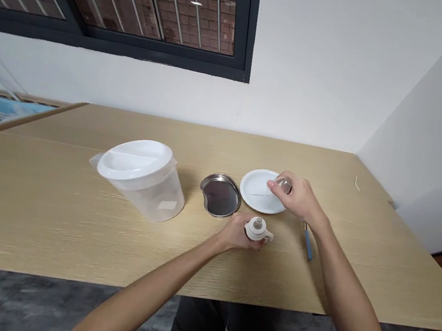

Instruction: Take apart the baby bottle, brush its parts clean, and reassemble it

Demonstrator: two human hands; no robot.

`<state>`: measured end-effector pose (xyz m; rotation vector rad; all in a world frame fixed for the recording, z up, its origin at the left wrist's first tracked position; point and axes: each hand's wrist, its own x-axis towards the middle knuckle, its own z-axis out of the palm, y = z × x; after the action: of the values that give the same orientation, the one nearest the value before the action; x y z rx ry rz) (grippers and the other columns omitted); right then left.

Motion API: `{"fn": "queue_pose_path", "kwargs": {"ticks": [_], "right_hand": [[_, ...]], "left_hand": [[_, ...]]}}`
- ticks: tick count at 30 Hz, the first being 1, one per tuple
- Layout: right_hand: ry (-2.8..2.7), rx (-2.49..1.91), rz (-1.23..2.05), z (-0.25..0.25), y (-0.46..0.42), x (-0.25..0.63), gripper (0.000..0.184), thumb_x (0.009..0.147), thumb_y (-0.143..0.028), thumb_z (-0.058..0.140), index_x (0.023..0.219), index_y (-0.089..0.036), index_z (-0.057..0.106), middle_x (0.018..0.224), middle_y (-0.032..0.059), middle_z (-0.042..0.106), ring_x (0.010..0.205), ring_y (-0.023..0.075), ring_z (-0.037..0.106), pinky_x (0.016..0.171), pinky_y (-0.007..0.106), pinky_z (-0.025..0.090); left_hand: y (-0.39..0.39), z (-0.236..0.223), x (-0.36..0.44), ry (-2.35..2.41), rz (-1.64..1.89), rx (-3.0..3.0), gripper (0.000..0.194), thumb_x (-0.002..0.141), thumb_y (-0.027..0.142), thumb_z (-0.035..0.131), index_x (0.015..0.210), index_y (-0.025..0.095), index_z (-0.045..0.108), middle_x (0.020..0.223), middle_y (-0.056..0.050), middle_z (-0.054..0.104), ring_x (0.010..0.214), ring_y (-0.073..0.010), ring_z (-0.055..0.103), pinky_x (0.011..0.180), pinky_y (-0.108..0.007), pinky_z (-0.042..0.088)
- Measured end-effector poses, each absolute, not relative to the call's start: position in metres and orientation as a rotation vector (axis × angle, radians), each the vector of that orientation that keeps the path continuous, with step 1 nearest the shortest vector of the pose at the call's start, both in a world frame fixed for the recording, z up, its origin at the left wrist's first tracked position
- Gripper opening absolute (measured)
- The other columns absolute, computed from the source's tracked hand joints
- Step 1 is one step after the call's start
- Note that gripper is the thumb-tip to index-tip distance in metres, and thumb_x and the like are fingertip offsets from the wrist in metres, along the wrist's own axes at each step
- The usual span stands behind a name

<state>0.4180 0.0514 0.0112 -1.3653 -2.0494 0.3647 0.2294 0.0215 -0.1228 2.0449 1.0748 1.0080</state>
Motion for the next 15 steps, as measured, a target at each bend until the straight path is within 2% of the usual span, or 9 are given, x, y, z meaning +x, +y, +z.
{"fn": "queue_pose_path", "kwargs": {"ticks": [3,5,9,12,15], "right_hand": [[-2.164,-1.611,0.398,0.002,0.067,0.422,0.049,0.092,-0.058,0.054,0.118,-0.017,0.056,0.085,0.0047,0.068,0.077,0.0192,0.062,0.065,0.026,0.041],[-2.359,-1.728,0.376,-0.010,0.077,0.419,0.049,0.092,-0.053,0.056,0.123,-0.015,0.053,0.097,0.0087,0.069,0.087,0.0219,0.064,0.069,0.028,0.042],[-2.602,-1.813,0.330,-0.031,0.091,0.405,0.040,0.085,-0.034,0.067,0.119,-0.015,0.059,0.122,0.0144,0.062,0.103,0.0262,0.063,0.078,0.029,0.045],[-2.619,-1.878,0.311,-0.038,0.098,0.391,0.039,0.081,-0.029,0.071,0.115,-0.013,0.062,0.125,0.0177,0.060,0.104,0.0287,0.064,0.080,0.031,0.046],[-2.600,-1.938,0.273,-0.036,0.101,0.383,0.046,0.078,-0.034,0.077,0.115,-0.010,0.063,0.120,0.0198,0.063,0.101,0.0309,0.065,0.077,0.032,0.046]], "left_hand": [[0.021,-0.123,0.230,1.048,1.023,2.070,0.022,0.057,0.029,0.076,0.074,0.017,0.069,0.066,0.001,0.067,0.056,-0.0132,0.057,0.054,-0.023,0.044],[0.022,-0.123,0.230,1.042,1.033,2.082,0.021,0.058,0.029,0.075,0.073,0.017,0.068,0.065,0.001,0.066,0.055,-0.0129,0.056,0.053,-0.023,0.043],[0.022,-0.124,0.230,1.066,1.057,2.101,0.022,0.057,0.030,0.076,0.068,0.017,0.062,0.061,0.003,0.062,0.052,-0.0111,0.051,0.051,-0.023,0.038],[0.022,-0.123,0.230,1.094,1.069,2.120,0.023,0.056,0.030,0.077,0.067,0.017,0.060,0.060,0.004,0.061,0.052,-0.0107,0.048,0.052,-0.023,0.036],[0.020,-0.121,0.229,1.125,1.065,2.127,0.023,0.058,0.031,0.077,0.067,0.018,0.060,0.060,0.003,0.060,0.053,-0.0111,0.048,0.053,-0.024,0.034]]}}
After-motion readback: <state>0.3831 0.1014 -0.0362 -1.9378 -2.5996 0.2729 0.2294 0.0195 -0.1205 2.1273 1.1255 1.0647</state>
